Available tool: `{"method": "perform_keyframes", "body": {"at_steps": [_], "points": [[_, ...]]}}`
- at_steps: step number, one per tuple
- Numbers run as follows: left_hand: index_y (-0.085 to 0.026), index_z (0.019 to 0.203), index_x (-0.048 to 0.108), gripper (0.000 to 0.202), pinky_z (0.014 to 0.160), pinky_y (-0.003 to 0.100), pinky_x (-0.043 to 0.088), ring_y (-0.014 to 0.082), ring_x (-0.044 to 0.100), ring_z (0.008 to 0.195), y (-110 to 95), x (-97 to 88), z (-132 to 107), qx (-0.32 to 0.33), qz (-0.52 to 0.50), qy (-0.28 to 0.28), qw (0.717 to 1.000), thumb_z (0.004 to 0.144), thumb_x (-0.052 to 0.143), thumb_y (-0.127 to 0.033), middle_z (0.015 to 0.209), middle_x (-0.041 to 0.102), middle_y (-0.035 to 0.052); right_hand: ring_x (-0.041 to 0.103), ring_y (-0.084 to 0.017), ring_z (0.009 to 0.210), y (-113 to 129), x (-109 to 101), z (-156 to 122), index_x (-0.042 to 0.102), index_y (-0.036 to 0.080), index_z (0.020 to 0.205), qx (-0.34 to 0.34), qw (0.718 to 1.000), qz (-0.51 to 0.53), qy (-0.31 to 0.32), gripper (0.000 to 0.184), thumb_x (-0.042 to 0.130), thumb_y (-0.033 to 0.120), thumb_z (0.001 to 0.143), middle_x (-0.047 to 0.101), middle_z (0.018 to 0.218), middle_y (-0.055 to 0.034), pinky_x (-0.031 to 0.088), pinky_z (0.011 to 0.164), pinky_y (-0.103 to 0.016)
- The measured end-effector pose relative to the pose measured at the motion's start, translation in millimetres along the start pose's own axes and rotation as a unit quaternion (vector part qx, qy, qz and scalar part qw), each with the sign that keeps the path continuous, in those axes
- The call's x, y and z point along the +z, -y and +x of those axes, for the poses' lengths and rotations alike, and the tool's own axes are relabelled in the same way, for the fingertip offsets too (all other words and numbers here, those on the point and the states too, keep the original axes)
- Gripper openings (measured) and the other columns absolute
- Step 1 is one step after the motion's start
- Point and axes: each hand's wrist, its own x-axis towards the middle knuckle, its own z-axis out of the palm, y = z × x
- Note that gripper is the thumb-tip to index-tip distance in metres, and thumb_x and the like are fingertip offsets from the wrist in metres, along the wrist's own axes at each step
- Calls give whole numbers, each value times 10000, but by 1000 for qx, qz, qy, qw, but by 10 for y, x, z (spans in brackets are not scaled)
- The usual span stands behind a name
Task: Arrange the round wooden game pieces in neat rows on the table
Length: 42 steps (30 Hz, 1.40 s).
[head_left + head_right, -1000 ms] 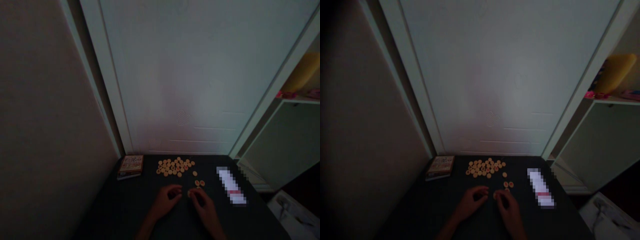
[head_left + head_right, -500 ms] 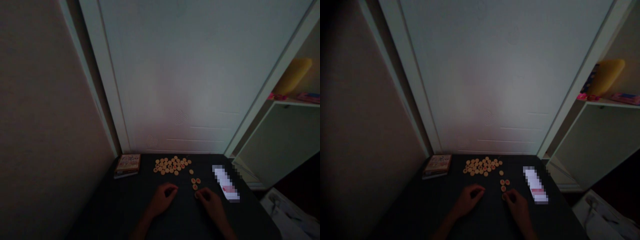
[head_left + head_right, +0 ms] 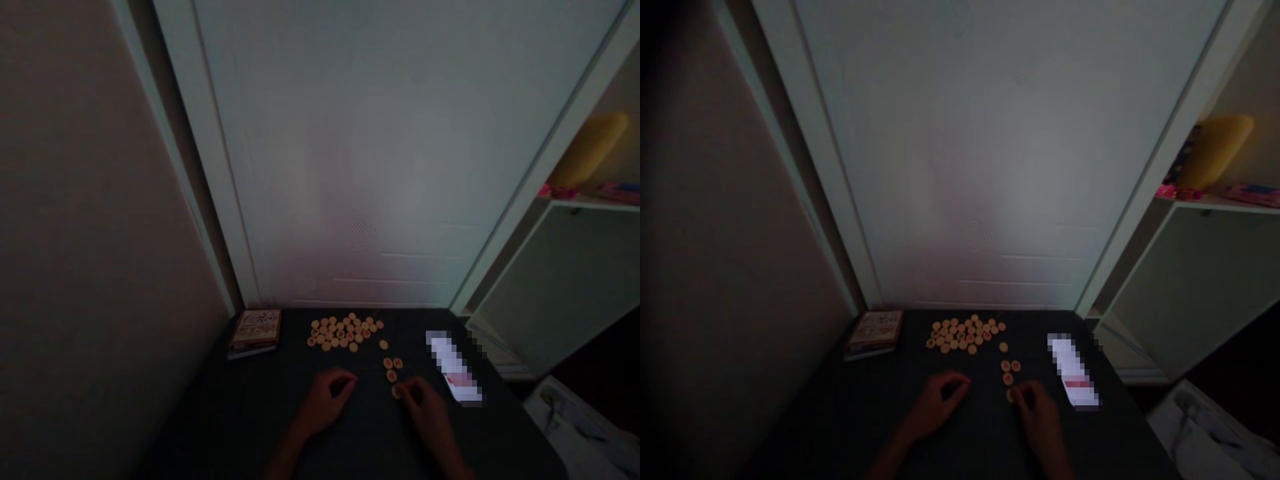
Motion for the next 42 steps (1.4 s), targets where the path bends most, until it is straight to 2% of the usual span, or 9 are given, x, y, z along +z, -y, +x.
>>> {"method": "perform_keyframes", "body": {"at_steps": [5, 16, 20, 23, 26, 29, 32, 36, 42], "points": [[-232, 991, 760, 250, 793, 291, 529, 202, 698, 865, 15, 1, -3, 2, 4, -1, 1000, 915, 573, -381, 946, 780, 33, 706, -215, 754, -29, -22, -25, 699, 228, 873, -5, 1000, 20, 4, 272, 581, 473, 878, 754, 829, -36, 519, 677, -280], [-249, 1007, 741, 252, 816, 302, 532, 198, 697, 888, 5, 69, 61, 18, 61, -12, 998, 958, 521, -362, 976, 772, 24, 709, -214, 729, 34, -3, -76, 707, 223, 896, -45, 999, 8, -27, 284, 587, 480, 879, 755, 829, -53, 543, 657, -279], [-276, 1139, 677, 256, 928, 324, 512, 192, 662, 1038, -74, 166, 280, 84, 177, -38, 980, 979, 478, -252, 1149, 718, 18, 717, -216, 765, 28, 2, -105, 699, 220, 927, -39, 999, 21, -27, 292, 556, 473, 899, 760, 876, -60, 552, 685, -283], [-284, 1287, 589, 360, 1064, 421, 424, 240, 553, 1237, -125, 291, 546, 118, 327, -69, 935, 953, 499, -185, 1331, 626, 33, 723, -223, 794, 2, 2, -105, 699, 217, 941, -25, 998, 34, -38, 307, 556, 485, 895, 764, 892, -65, 557, 708, -288], [-253, 1315, 570, 398, 1069, 517, 383, 307, 515, 1264, -139, 402, 792, 118, 372, -74, 918, 926, 535, -175, 1365, 600, 78, 727, -229, 800, -21, -10, -98, 704, 217, 945, -7, 998, 39, -52, 324, 555, 499, 891, 770, 905, -66, 561, 714, -293], [-242, 1272, 601, 362, 1043, 554, 374, 336, 516, 1247, -130, 456, 879, 126, 385, -63, 912, 915, 563, -195, 1355, 608, 97, 733, -235, 815, -35, -22, -95, 707, 215, 962, 8, 996, 50, -70, 338, 548, 506, 894, 777, 917, -68, 566, 718, -295], [-256, 1217, 630, 294, 1026, 530, 377, 324, 510, 1250, -109, 454, 740, 141, 394, -45, 907, 932, 562, -229, 1333, 625, 78, 739, -232, 813, -47, -29, -92, 710, 215, 957, 8, 995, 62, -81, 342, 543, 507, 898, 781, 904, -64, 571, 703, -286], [-272, 1128, 661, 215, 976, 464, 402, 273, 562, 1169, -65, 356, 330, 154, 396, -18, 905, 952, 548, -220, 1261, 676, 32, 737, -221, 799, -45, -32, -96, 708, 214, 954, -15, 994, 44, -97, 329, 548, 498, 903, 774, 900, -58, 575, 707, -282], [-274, 1096, 661, 192, 928, 434, 403, 266, 590, 1083, -45, 68, -160, 139, 333, -13, 932, 951, 557, -203, 1207, 720, 25, 720, -210, 806, 173, 175, -251, 702, 230, 954, -118, 989, 23, -85, 255, 543, 428, 932, 751, 885, -54, 567, 733, -282]]}}
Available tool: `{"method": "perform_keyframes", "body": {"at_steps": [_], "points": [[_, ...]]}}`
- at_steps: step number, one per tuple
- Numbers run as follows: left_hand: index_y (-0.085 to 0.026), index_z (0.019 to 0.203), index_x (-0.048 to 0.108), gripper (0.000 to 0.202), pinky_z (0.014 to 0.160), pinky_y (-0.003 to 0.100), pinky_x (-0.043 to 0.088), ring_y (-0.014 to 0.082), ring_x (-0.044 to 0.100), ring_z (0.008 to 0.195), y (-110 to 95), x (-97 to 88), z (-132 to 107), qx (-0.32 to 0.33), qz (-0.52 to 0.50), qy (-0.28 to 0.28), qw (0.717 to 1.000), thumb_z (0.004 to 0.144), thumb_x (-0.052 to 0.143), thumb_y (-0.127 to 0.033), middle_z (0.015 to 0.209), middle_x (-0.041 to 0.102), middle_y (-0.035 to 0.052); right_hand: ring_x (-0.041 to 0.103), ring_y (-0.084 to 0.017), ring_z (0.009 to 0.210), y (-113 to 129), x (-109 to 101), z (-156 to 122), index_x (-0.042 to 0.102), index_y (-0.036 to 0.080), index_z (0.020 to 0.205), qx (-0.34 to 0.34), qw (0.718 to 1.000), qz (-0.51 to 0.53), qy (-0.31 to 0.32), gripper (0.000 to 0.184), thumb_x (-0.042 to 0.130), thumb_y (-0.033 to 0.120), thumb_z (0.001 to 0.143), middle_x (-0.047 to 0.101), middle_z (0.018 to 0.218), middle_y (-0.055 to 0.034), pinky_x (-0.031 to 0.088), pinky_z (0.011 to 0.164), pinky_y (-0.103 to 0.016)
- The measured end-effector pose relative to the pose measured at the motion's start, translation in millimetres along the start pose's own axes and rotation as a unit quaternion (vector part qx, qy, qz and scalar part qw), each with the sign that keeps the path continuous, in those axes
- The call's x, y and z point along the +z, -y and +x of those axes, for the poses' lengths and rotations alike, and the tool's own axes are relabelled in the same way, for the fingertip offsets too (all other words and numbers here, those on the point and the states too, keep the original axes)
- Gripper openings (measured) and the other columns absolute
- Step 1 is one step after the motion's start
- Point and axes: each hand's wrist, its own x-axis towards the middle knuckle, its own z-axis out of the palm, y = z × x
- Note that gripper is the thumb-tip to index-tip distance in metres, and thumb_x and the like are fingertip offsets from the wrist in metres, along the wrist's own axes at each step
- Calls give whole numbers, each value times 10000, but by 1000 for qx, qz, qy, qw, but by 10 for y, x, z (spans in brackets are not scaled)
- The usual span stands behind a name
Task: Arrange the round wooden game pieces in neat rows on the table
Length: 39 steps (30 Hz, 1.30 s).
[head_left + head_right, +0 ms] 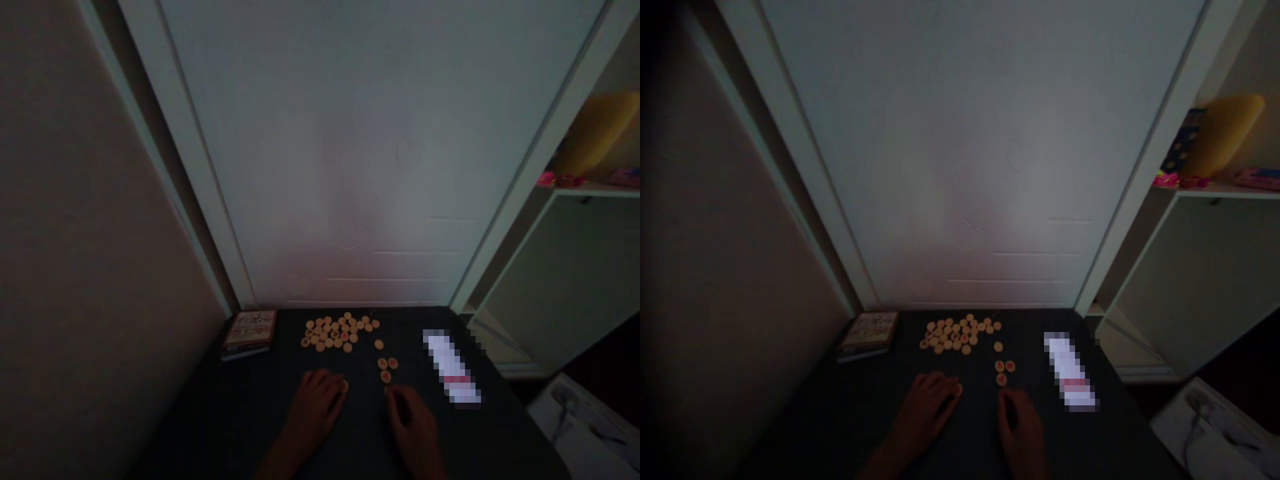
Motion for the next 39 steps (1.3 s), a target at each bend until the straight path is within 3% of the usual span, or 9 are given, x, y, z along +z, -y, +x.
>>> {"method": "perform_keyframes", "body": {"at_steps": [4, 9, 13, 20, 28, 39], "points": [[-288, 1049, 666, 166, 943, 410, 410, 242, 626, 1022, 29, -100, -93, -38, -66, 16, 997, 939, 572, -207, 1081, 749, 14, 723, -202, 811, 310, 276, -86, 700, 242, 963, -54, 996, 31, 62, 218, 527, 375, 951, 754, 890, -45, 566, 749, -275], [-271, 998, 687, 148, 940, 355, 465, 214, 655, 1008, 78, -70, -66, -84, -185, -13, 979, 902, 600, -200, 1039, 737, 12, 722, -218, 872, 519, 538, -14, 692, 225, 1032, -55, 992, 68, 95, 216, 535, 345, 945, 752, 961, -70, 572, 801, -301], [-243, 1035, 714, 175, 803, 288, 547, 195, 706, 893, 129, -14, 11, -146, -307, -41, 939, 899, 622, -305, 998, 753, 40, 721, -227, 913, 529, 625, 83, 687, 220, 1055, -51, 991, 78, 93, 230, 533, 350, 946, 750, 1000, -77, 571, 827, -317], [-192, 1030, 722, 343, 810, 320, 583, 242, 751, 891, 168, 52, 47, -230, -454, -34, 860, 802, 727, -449, 924, 802, 64, 723, -198, 877, 473, 645, 82, 673, 224, 1117, -60, 987, 114, 96, 263, 560, 379, 937, 753, 1014, -63, 583, 788, -274], [-200, 988, 755, 350, 872, 322, 566, 240, 737, 948, 122, -35, 33, -207, -463, -14, 862, 856, 656, -508, 1000, 804, 67, 706, -185, 783, 518, 584, 77, 703, 234, 1093, -56, 987, 115, 99, 275, 596, 423, 925, 754, 947, -52, 581, 714, -254], [-201, 1085, 714, 335, 895, 332, 562, 228, 736, 951, 77, -96, 29, -194, -495, 1, 847, 881, 659, -461, 1023, 792, 75, 715, -214, 925, 455, 598, 106, 702, 265, 1183, -56, 985, 136, 95, 305, 572, 408, 947, 749, 1033, -76, 591, 823, -301]]}}
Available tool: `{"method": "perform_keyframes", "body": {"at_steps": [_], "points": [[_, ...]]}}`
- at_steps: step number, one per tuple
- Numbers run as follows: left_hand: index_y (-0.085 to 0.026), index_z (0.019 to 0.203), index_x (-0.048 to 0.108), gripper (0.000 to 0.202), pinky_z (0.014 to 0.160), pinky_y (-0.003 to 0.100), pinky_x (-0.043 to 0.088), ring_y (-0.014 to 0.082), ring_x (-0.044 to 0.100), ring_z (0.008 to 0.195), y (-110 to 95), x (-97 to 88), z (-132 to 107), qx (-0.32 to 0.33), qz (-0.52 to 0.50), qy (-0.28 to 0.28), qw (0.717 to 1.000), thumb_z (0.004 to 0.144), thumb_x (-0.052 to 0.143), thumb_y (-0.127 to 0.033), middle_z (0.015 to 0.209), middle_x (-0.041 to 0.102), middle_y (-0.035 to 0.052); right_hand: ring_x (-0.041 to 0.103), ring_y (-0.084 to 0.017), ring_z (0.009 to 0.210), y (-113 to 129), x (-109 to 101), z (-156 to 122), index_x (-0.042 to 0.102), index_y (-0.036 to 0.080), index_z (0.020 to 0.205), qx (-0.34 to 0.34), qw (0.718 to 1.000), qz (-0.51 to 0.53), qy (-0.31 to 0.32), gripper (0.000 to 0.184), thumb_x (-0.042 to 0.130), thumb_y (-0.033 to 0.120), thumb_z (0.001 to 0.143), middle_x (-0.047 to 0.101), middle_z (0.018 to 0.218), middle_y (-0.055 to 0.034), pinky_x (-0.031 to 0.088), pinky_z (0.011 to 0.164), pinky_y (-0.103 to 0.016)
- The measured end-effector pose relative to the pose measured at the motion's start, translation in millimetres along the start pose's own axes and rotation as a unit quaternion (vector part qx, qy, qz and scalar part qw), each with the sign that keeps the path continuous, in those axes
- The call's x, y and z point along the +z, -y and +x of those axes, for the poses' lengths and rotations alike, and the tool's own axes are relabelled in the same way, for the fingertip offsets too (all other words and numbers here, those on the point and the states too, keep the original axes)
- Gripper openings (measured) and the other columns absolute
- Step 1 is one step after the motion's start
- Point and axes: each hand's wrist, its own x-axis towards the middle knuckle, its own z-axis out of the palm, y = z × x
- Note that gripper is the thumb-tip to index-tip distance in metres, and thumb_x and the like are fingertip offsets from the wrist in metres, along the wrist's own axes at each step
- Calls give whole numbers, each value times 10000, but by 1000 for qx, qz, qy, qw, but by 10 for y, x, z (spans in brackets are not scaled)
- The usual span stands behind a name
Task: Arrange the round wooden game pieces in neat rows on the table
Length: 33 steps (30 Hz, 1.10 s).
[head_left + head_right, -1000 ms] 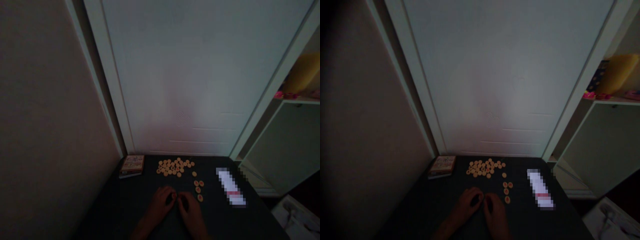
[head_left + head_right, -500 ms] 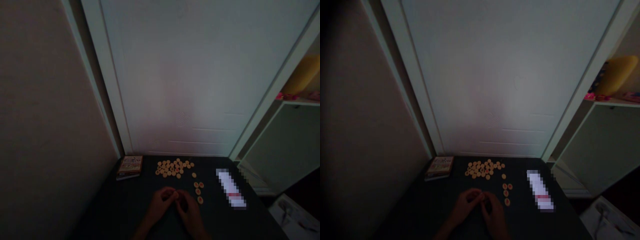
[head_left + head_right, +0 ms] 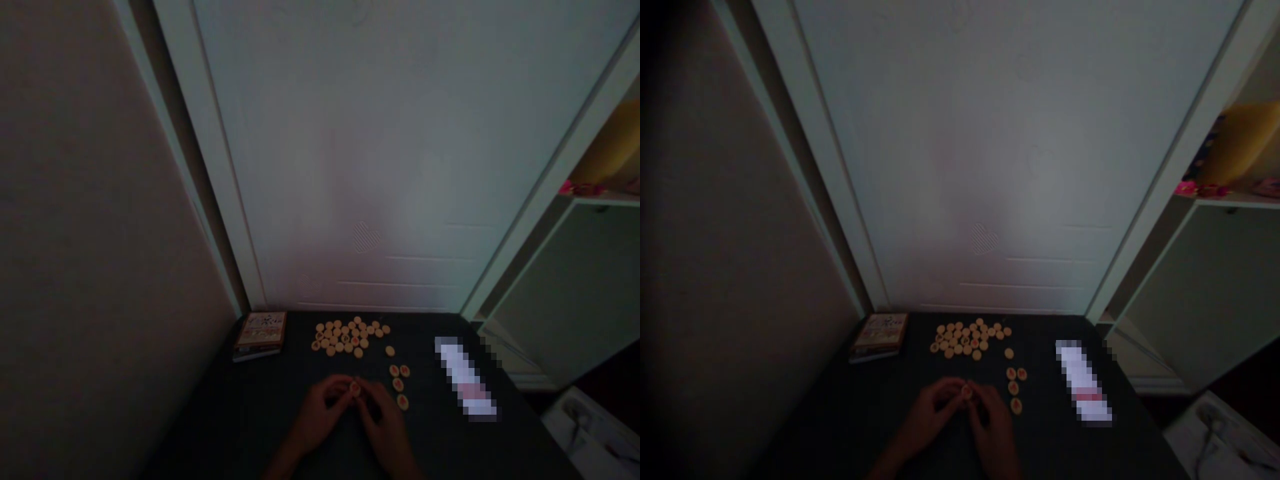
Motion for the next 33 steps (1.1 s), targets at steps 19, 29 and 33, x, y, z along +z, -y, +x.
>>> {"method": "perform_keyframes", "body": {"at_steps": [19, 29, 33], "points": [[-229, 1019, 744, 230, 874, 300, 555, 209, 735, 935, 13, -10, -20, -19, 61, 22, 998, 841, 703, -368, 976, 804, 34, 738, -220, 791, -34, 5, 8, 733, 222, 890, 110, 993, 35, -17, 344, 612, 544, 887, 781, 833, -46, 571, 724, -267], [-242, 1065, 723, 257, 886, 298, 548, 206, 727, 954, -26, 5, -33, -3, 52, 12, 999, 882, 659, -410, 1012, 797, 35, 729, -233, 913, 13, -26, 8, 716, 223, 994, 97, 993, 62, 11, 299, 559, 472, 938, 772, 982, -71, 559, 832, -304], [-239, 1080, 717, 257, 889, 305, 551, 210, 733, 954, -1, -5, -27, -1, 39, 21, 999, 892, 645, -398, 1016, 798, 37, 722, -230, 908, 31, -19, 31, 711, 219, 1009, 98, 993, 69, 22, 301, 572, 474, 930, 767, 961, -67, 553, 826, -301]]}}
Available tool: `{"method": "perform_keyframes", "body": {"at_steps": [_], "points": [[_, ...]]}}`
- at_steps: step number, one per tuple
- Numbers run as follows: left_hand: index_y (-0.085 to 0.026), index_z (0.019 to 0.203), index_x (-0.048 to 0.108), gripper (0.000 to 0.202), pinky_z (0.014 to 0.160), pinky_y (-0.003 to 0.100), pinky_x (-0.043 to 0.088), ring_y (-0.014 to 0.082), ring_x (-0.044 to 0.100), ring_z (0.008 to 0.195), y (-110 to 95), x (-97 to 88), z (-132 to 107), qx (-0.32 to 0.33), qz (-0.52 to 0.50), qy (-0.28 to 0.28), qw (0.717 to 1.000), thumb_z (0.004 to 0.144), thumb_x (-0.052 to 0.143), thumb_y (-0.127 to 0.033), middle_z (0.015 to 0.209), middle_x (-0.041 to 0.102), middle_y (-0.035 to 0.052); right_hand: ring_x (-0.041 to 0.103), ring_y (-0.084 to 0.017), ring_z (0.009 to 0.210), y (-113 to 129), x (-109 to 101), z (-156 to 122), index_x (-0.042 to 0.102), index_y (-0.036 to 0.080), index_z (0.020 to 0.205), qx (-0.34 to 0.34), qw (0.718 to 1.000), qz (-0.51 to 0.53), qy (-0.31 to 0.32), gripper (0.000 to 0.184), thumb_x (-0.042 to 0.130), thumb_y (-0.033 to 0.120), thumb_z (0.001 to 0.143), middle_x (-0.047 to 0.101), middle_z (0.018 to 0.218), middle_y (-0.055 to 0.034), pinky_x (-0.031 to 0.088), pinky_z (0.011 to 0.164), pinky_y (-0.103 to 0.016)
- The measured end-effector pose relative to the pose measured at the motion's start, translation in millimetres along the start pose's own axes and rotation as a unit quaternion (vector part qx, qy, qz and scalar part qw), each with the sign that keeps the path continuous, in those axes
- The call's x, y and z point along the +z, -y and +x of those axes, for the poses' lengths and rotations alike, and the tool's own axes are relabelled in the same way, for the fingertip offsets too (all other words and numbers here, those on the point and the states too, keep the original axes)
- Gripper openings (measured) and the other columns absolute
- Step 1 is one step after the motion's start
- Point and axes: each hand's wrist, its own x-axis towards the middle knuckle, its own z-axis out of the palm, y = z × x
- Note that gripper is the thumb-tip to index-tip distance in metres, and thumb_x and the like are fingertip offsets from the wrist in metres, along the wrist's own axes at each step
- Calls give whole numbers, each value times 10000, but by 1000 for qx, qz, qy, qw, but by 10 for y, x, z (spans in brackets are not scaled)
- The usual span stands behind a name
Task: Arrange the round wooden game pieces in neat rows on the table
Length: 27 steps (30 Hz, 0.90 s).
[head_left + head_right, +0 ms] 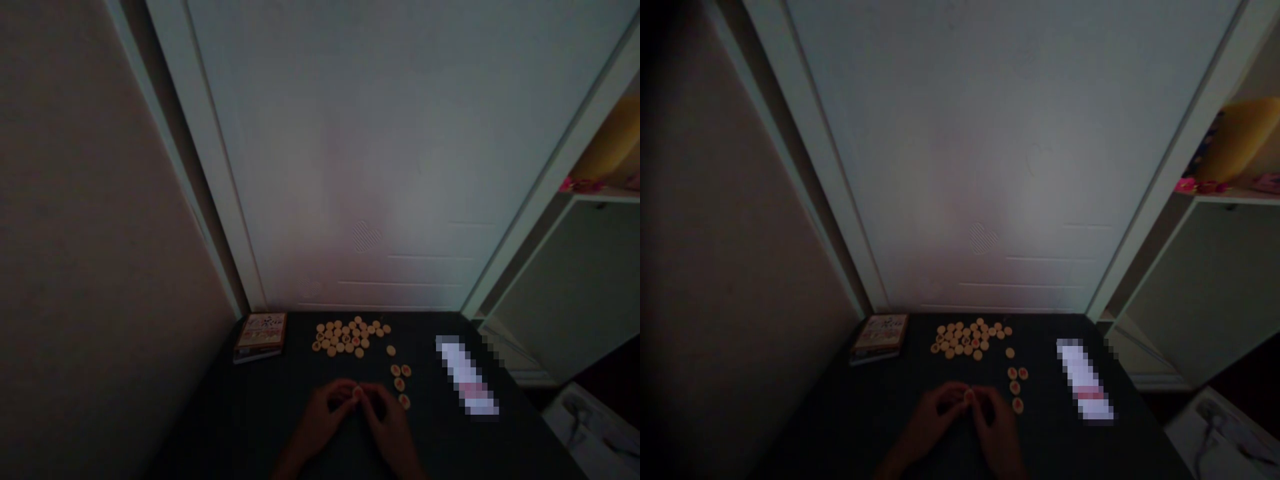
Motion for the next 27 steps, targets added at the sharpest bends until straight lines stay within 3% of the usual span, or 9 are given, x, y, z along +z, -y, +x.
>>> {"method": "perform_keyframes", "body": {"at_steps": [6, 13, 27], "points": [[-228, 1056, 732, 250, 911, 325, 558, 230, 736, 982, 47, 0, -1, -22, 7, 1, 1000, 823, 704, -314, 1024, 805, 41, 718, -230, 788, -22, 19, 1, 725, 206, 934, 41, 999, -8, -13, 347, 621, 532, 880, 770, 834, -59, 545, 727, -293], [-237, 1055, 733, 233, 877, 292, 556, 204, 736, 951, 67, 2, -2, -10, 35, 5, 999, 839, 692, -312, 995, 804, 18, 725, -249, 801, -87, -11, 5, 740, 214, 874, 56, 998, -3, -13, 362, 648, 563, 849, 779, 822, -58, 548, 746, -315], [-246, 1071, 735, 260, 869, 287, 548, 208, 729, 952, 45, 25, -9, 8, 48, -20, 999, 888, 656, -413, 1009, 802, 32, 715, -249, 944, 4, -38, -15, 723, 226, 1017, 8, 1000, 24, 8, 314, 575, 488, 927, 763, 1040, -85, 547, 851, -327]]}}
